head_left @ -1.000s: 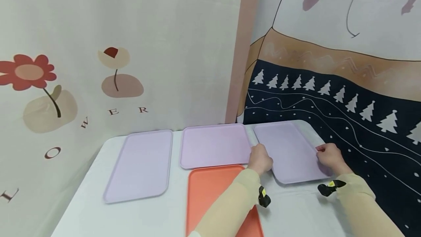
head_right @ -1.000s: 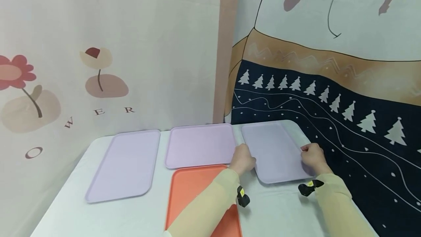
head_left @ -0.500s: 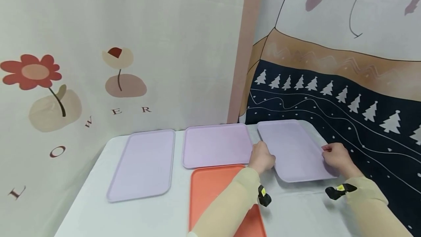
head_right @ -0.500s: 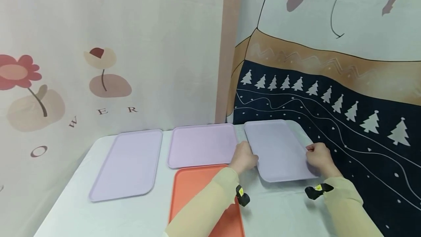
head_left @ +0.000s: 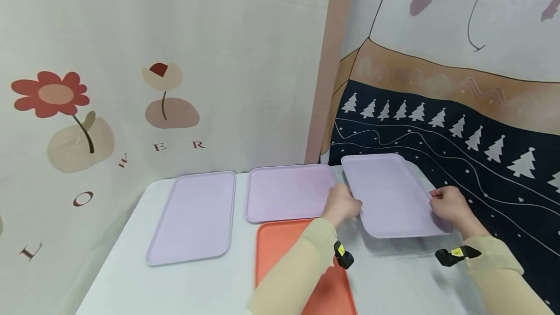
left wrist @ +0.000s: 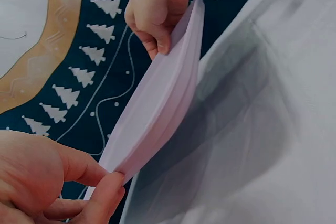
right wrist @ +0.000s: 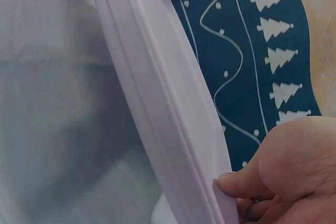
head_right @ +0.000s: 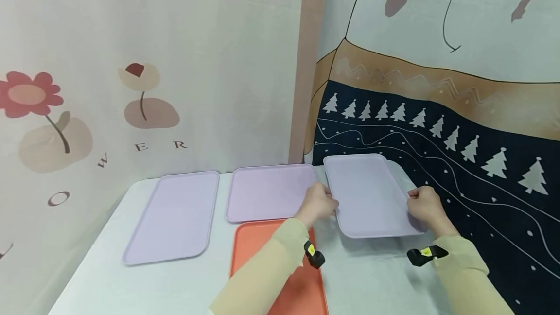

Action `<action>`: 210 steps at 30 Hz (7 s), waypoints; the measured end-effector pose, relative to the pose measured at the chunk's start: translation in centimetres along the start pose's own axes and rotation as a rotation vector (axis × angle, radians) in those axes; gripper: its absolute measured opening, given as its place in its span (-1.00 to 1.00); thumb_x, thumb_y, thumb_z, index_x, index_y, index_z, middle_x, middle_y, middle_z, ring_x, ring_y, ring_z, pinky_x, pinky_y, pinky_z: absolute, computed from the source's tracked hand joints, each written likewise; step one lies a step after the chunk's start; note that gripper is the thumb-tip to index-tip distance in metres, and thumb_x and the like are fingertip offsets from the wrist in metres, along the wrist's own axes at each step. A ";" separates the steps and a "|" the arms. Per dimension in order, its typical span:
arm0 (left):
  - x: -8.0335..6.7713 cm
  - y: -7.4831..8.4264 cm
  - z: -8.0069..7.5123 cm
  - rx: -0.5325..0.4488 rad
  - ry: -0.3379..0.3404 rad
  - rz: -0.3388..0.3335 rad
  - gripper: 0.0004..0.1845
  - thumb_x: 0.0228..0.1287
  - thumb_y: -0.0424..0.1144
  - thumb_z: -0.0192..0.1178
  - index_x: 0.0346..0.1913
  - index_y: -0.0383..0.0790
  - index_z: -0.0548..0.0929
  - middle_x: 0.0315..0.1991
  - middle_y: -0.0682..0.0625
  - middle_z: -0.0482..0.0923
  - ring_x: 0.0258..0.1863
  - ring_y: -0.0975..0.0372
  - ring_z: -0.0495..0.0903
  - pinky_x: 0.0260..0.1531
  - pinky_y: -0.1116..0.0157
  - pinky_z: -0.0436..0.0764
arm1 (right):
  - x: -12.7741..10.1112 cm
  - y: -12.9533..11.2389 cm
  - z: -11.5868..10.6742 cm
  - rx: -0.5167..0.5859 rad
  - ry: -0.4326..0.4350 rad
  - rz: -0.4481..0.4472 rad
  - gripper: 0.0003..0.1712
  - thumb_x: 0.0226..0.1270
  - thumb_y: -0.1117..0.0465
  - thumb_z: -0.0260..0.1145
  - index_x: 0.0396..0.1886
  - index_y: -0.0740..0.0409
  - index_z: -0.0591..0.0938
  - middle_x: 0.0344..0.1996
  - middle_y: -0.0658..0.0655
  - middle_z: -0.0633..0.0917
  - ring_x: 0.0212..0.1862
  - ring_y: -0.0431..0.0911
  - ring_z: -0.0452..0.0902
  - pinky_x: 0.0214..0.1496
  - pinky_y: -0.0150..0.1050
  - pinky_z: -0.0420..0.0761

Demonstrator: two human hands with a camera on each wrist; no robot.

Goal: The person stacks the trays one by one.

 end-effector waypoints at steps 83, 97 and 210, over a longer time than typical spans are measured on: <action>-9.6 -11.3 -15.8 -0.533 -0.041 -0.071 -0.44 0.48 -0.48 0.19 0.47 -0.47 0.34 -0.15 -0.20 0.56 -0.35 0.10 0.67 -0.53 0.15 0.75 | -10.0 -12.8 8.6 0.414 -0.396 -0.042 -0.46 0.34 0.50 0.28 0.29 0.59 0.45 -0.09 0.27 0.64 -0.12 0.05 0.63 -0.19 -0.08 0.76; -12.2 -13.4 -16.4 -0.426 -0.026 -0.086 -0.46 0.42 -0.53 0.19 0.41 -0.54 0.37 -0.05 -0.27 0.59 -0.34 0.09 0.67 -0.53 0.12 0.75 | -11.6 -12.9 10.7 0.518 -0.501 -0.061 -0.47 0.24 0.51 0.30 0.21 0.60 0.45 -0.14 0.26 0.62 -0.16 0.04 0.64 -0.26 -0.04 0.77; -19.1 -15.5 -14.7 0.242 0.051 -0.106 -0.50 0.21 -0.45 0.38 0.18 -0.67 0.61 -0.28 -0.08 0.50 -0.27 0.13 0.53 -0.19 0.08 0.68 | -17.5 -11.2 14.0 0.462 -0.661 -0.155 -0.70 0.09 0.59 0.30 -0.14 0.46 0.50 -0.40 0.14 0.51 -0.41 -0.08 0.56 -0.45 -0.12 0.76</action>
Point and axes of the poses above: each hand's wrist, its own x-axis towards the middle knuckle, its own z-axis out of the palm, y = z × x, the point moved 1 cm from there along x, towards the middle knuckle
